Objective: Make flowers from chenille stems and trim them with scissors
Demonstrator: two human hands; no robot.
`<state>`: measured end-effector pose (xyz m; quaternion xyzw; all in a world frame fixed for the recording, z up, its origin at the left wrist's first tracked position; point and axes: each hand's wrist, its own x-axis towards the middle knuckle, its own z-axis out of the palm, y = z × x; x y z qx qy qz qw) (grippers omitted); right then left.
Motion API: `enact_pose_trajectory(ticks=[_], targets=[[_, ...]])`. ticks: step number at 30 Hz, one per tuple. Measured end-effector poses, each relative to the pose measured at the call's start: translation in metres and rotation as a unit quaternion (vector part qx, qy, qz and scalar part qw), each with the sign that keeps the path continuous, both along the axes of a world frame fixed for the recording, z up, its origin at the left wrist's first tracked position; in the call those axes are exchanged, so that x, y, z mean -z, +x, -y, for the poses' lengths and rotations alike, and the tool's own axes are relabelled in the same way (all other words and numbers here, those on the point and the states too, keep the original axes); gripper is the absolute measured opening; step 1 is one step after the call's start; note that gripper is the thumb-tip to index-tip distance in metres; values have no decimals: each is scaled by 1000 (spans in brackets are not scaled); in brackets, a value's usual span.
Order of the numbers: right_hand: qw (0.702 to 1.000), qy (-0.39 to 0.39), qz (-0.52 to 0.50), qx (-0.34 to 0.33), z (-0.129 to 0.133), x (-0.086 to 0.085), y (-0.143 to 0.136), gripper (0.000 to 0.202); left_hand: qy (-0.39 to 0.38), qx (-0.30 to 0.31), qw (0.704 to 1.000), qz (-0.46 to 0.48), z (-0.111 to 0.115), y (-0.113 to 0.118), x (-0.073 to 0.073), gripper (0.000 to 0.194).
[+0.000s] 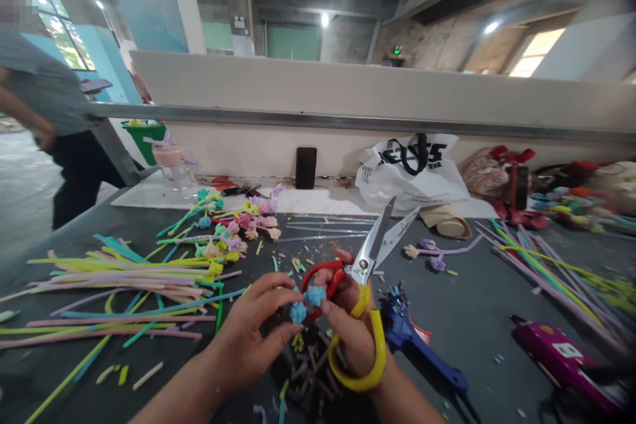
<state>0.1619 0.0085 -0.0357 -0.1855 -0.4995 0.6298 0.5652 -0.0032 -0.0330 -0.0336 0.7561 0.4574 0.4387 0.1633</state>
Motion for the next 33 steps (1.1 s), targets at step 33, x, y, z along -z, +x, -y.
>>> enact_pose_trajectory(ticks=[33], targets=[[1000,-18,-19,-7,-4,2,0,61,30,-1,1000,-8,3,5,4,20]])
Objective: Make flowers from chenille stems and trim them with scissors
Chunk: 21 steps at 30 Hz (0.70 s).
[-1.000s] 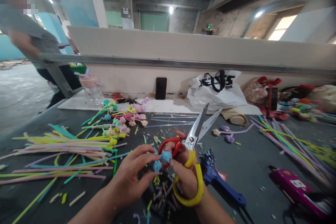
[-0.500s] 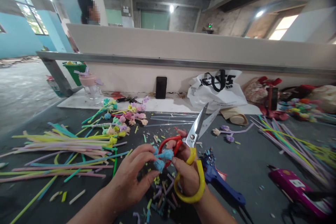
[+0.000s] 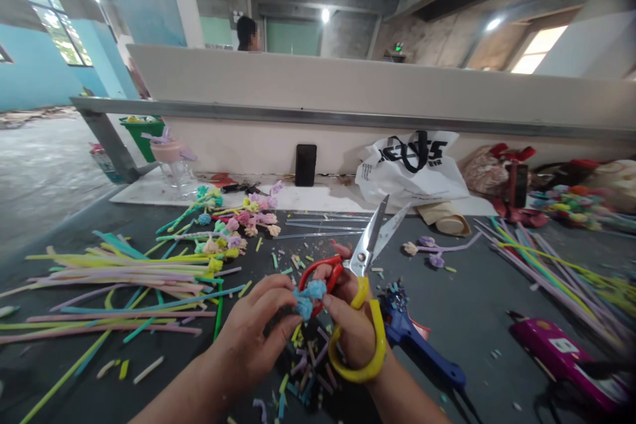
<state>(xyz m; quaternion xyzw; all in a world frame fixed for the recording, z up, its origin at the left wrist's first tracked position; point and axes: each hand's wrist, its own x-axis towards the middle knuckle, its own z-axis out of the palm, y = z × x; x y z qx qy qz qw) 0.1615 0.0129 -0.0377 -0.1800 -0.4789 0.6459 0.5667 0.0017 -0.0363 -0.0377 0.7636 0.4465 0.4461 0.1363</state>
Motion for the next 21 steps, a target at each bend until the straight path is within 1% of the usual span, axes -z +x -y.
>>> enact_pose_trajectory(ticks=[2,4,6,7,8,10,11,12,13,14,16,19,21], targets=[[1000,1,-3,-8,-1,4,1,63,-7,-17,999,32,-1,1,2,16],[1000,-1,0,-12,-1,5,1,64,-31,-31,996,75,-3,3,3,9],[1000,-5,8,-14,-1,4,1,64,-88,-38,986,138,-4,5,2,2],[1000,-8,12,-12,0,4,1,64,-137,-40,974,178,-5,6,1,4],[1000,-13,15,-7,0,3,0,64,-197,-41,955,219,-5,7,0,9],[999,-24,24,2,1,1,0,63,-315,-37,901,295,-6,9,-2,19],[999,-29,32,3,1,1,0,60,-358,-27,875,325,-6,10,-3,23],[999,-32,39,4,1,1,1,58,-387,-13,854,346,-6,11,-4,26],[998,-34,47,4,0,2,1,54,-401,5,842,360,-6,11,-4,28],[998,-34,55,5,0,2,2,51,-408,24,836,367,-6,11,-4,30],[997,-32,68,14,-1,4,2,47,-412,43,833,367,-5,11,-3,34],[996,-32,83,7,-2,5,2,41,-415,33,837,356,-6,11,-3,35],[996,-35,76,2,-2,4,2,43,-417,20,834,361,-7,11,-3,34]])
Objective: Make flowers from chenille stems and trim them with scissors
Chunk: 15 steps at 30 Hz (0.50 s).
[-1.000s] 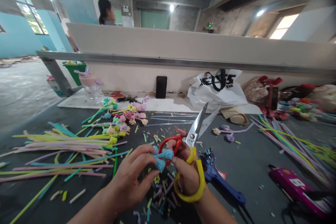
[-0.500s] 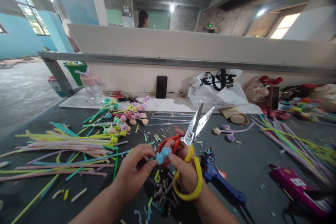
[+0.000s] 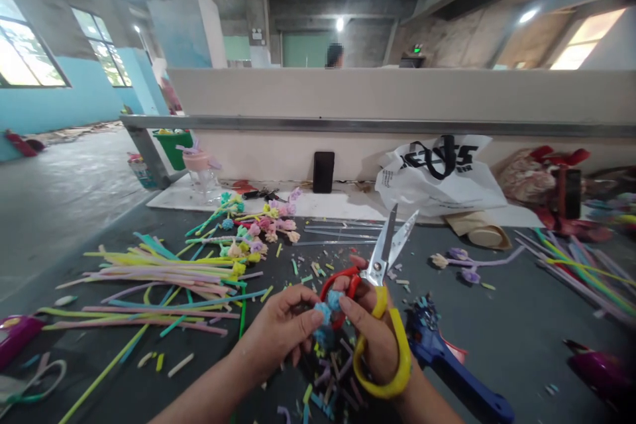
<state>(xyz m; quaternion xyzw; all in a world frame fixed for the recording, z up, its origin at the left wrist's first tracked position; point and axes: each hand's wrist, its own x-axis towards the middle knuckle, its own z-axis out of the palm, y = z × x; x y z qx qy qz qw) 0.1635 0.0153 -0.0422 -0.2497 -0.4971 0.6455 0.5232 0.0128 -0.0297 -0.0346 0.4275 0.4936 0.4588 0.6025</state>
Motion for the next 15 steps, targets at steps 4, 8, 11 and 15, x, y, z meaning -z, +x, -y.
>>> enact_pose_trajectory(ticks=[4,8,11,15], targets=[[1000,-13,-19,17,1,0,-2,58,-2,-7,999,46,-1,-1,4,29],[999,-32,-12,33,2,4,-5,61,3,-14,993,114,-2,0,11,23],[998,-47,-9,38,2,9,-8,60,-3,-28,986,162,-5,0,16,21],[998,-55,-17,38,4,11,-11,59,-3,-61,979,194,-8,-3,20,19]])
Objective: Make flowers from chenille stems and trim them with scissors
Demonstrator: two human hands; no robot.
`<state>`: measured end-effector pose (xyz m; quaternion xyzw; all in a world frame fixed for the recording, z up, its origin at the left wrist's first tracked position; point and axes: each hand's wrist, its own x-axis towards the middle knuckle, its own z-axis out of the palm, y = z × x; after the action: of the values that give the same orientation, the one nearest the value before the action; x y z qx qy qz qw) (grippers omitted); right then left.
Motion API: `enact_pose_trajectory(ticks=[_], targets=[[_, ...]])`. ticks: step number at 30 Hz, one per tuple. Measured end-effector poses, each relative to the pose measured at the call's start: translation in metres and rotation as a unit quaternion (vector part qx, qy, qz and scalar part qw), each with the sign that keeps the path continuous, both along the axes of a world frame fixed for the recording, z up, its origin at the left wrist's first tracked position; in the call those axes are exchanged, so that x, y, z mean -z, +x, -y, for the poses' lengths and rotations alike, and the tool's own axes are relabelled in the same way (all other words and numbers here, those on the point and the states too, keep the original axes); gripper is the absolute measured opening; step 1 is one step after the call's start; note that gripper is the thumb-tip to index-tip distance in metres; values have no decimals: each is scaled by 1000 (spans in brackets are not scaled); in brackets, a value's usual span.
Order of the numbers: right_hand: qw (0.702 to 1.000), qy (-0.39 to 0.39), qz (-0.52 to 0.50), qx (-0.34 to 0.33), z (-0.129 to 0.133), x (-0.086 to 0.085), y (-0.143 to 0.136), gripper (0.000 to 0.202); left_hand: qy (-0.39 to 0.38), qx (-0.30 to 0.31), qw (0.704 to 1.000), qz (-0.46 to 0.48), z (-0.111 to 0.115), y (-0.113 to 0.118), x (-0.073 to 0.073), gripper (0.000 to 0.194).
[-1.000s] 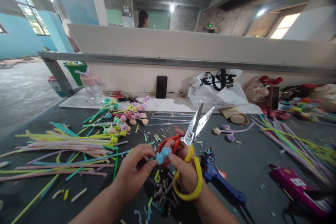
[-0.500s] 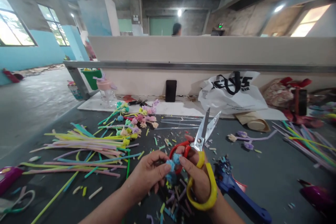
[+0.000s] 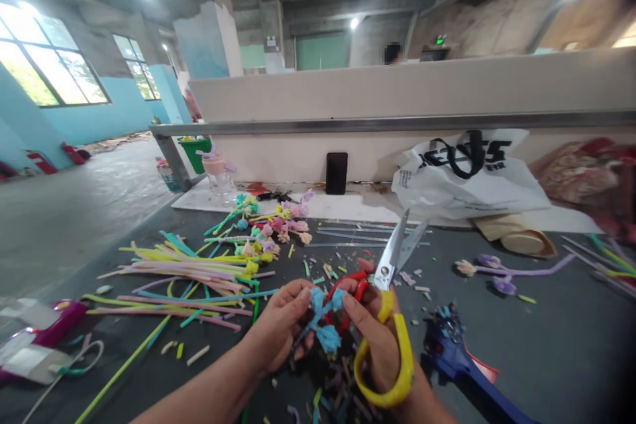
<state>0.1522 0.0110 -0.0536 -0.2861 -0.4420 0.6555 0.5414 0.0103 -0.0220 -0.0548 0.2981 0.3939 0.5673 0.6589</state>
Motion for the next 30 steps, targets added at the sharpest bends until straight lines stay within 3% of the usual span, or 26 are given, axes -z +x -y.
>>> enact_pose_trajectory(ticks=[7,13,21,30], targets=[[999,-13,-2,29,-1,-4,-5,63,4,-7,1000,7,0,-1,6,18],[999,-31,-23,26,3,-7,-5,67,2,-9,1000,8,2,3,2,20],[1000,8,-6,11,-2,-3,3,64,-19,-7,999,-25,4,5,3,22],[991,44,57,115,0,-13,2,54,31,-31,998,-41,2,8,0,27]])
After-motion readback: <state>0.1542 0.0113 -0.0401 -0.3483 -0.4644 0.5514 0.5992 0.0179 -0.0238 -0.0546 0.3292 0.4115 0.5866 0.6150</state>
